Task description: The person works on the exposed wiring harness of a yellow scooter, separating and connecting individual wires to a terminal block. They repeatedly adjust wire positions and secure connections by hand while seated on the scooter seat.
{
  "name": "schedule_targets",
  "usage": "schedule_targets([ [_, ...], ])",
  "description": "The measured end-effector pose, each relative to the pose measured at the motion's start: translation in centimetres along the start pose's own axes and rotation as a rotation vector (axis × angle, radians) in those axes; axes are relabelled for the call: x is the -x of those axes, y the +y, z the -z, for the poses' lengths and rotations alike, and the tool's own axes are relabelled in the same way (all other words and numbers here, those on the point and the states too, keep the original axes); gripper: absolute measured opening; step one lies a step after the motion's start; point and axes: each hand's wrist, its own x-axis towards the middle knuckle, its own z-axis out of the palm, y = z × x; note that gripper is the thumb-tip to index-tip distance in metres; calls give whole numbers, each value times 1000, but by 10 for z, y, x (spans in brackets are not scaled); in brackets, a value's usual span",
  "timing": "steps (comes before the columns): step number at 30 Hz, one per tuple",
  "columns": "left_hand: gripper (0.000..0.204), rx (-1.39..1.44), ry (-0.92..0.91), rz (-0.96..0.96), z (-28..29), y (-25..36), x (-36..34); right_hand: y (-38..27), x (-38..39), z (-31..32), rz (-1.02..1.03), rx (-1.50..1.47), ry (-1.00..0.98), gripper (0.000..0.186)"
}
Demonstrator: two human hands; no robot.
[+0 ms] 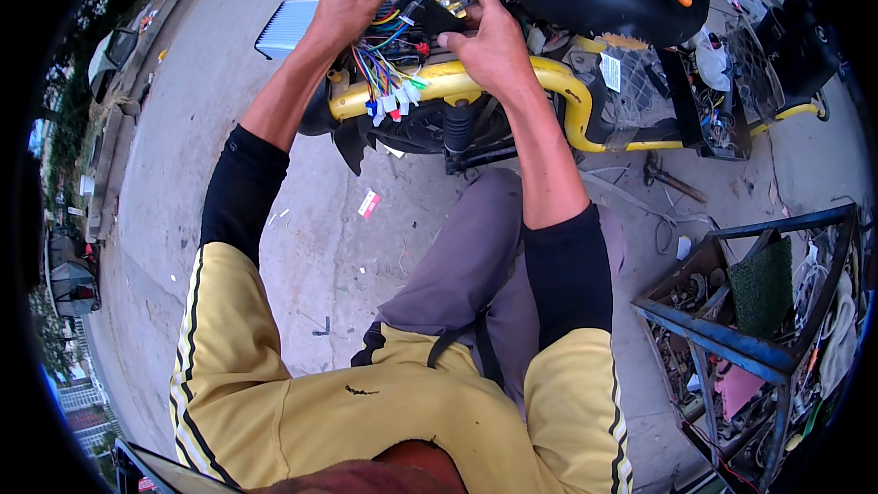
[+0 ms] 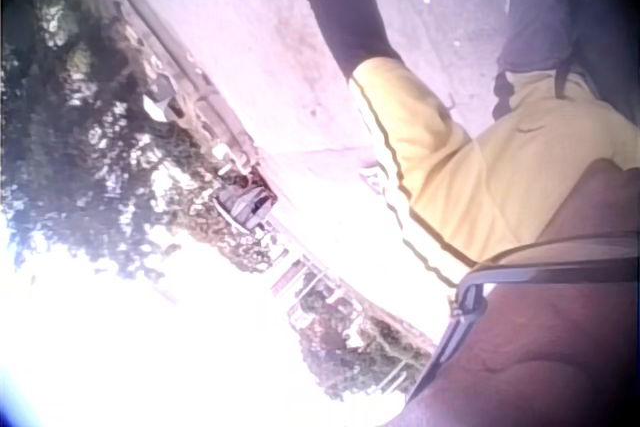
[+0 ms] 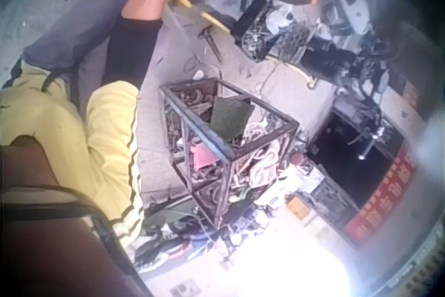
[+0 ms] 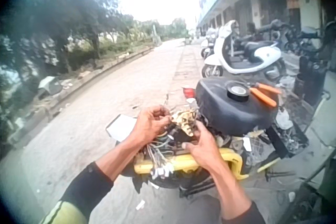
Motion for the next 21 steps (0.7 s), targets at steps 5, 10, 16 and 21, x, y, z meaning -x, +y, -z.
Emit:
schedule_targets([
  [5,2,5,-9,-10,2,-4,-1,1,0,-1,6,-5,3,76],
  [10,2,-37,16,-41,0,-7,-3,-1,0,0,7,-13,6,76],
  [16,3,14,-2,-16,0,-6,-2,2,0,0,10,7,12,77],
  [21,3,-24,5,-23,0,-2,-1,-1,1,-1,-2,15,12,78],
])
